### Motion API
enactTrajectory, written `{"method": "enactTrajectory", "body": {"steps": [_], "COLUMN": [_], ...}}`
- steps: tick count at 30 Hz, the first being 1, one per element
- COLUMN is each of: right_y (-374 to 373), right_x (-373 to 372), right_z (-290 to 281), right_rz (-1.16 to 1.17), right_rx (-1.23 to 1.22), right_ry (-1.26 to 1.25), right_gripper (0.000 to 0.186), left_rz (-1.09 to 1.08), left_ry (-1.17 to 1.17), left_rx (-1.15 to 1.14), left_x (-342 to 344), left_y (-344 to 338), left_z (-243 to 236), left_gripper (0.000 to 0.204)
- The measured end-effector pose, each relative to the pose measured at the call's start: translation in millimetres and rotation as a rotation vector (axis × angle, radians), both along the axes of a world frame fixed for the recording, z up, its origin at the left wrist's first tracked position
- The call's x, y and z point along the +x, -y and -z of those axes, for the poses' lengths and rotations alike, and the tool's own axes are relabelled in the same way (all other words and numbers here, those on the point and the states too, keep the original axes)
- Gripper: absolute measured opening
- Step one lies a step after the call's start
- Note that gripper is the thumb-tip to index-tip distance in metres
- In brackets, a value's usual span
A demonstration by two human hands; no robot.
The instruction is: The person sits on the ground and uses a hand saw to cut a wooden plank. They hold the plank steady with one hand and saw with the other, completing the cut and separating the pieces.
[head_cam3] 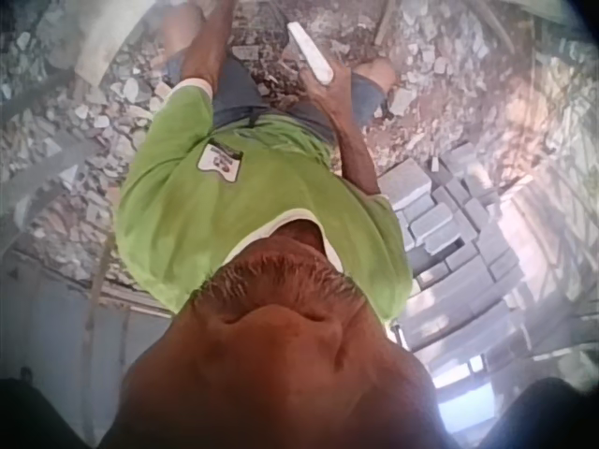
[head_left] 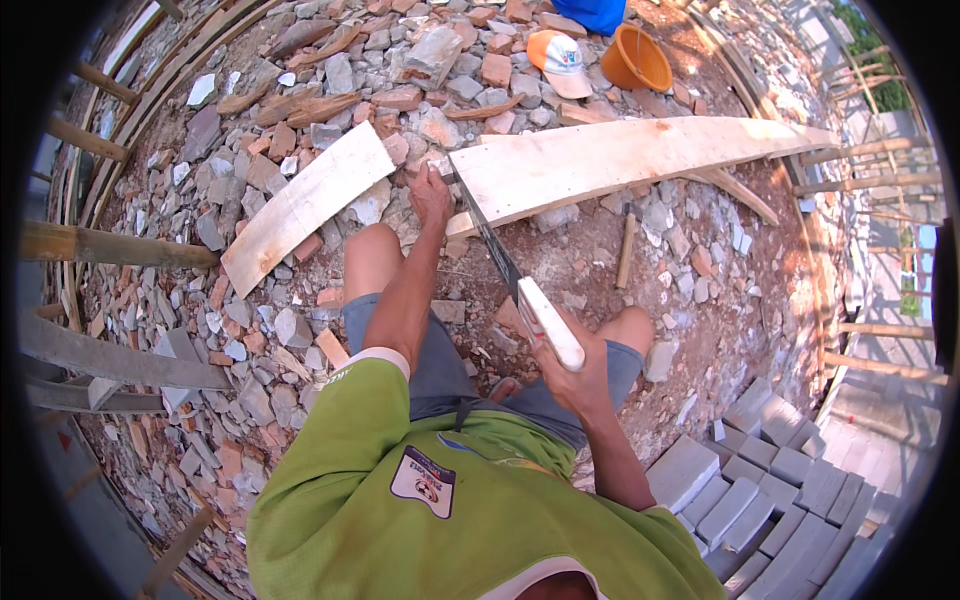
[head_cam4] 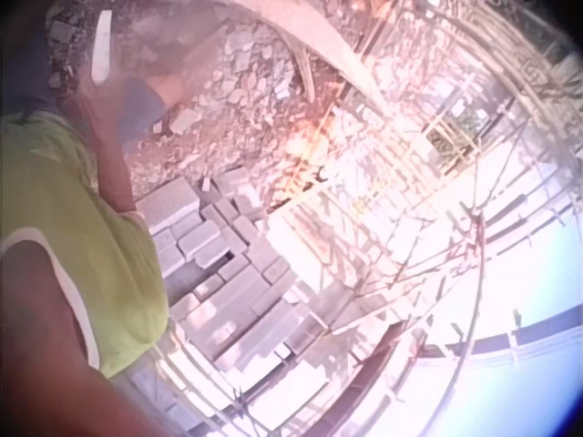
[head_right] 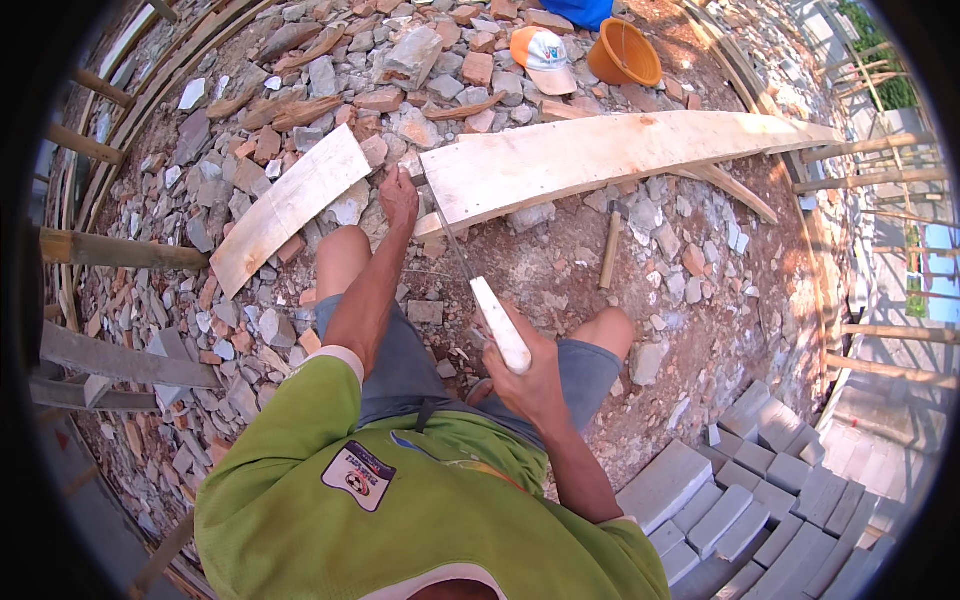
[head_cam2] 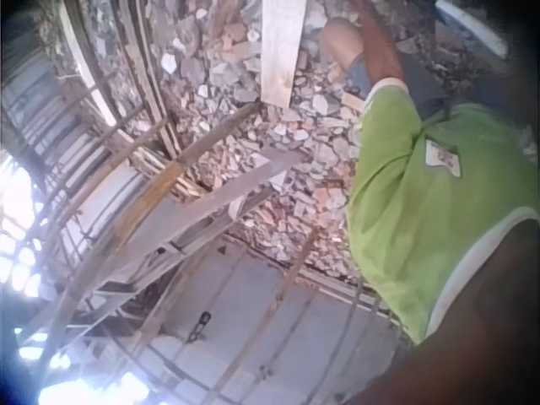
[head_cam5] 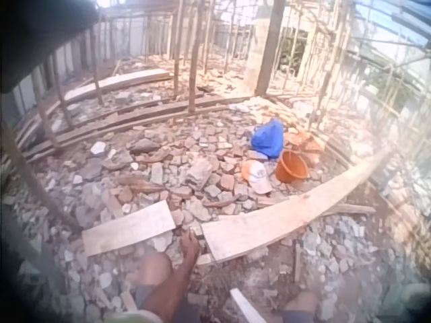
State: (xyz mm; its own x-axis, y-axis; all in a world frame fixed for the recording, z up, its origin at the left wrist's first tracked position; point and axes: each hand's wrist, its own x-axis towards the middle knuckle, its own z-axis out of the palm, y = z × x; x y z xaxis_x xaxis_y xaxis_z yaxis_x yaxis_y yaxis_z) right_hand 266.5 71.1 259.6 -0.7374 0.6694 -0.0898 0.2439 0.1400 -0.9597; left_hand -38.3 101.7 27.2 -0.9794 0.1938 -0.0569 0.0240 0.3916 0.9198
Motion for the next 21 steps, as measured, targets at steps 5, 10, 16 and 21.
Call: {"method": "enactTrajectory", "body": {"steps": [5, 10, 16, 21], "right_y": [-41.6, 10.5, -24.3, -47.9], "right_x": [-129.4, 1.6, -49.7, -143.3], "right_z": [61.4, 20.6, 23.2, 47.9], "right_rz": [-0.027, -0.019, -0.052, -0.02], "right_rx": [0.179, 0.028, 0.05, 0.129], "right_ry": [-0.014, 0.113, 0.092, 0.088], "right_gripper": [0.041, 0.051, 0.041, 0.031], "left_rz": [-0.037, -0.028, -0.049, 0.025], "left_ry": [-0.128, -0.073, -0.177, -0.069], "left_rx": [0.04, 0.037, 0.017, -0.034], "left_x": [-3.8, -4.2, -7.3, -8.9], "left_y": [-3.6, 3.6, 5.8, 2.2], "left_z": [10.2, 15.7, 17.0, 4.7], "left_gripper": [0.031, 0.035, 0.041, 0.042]}}
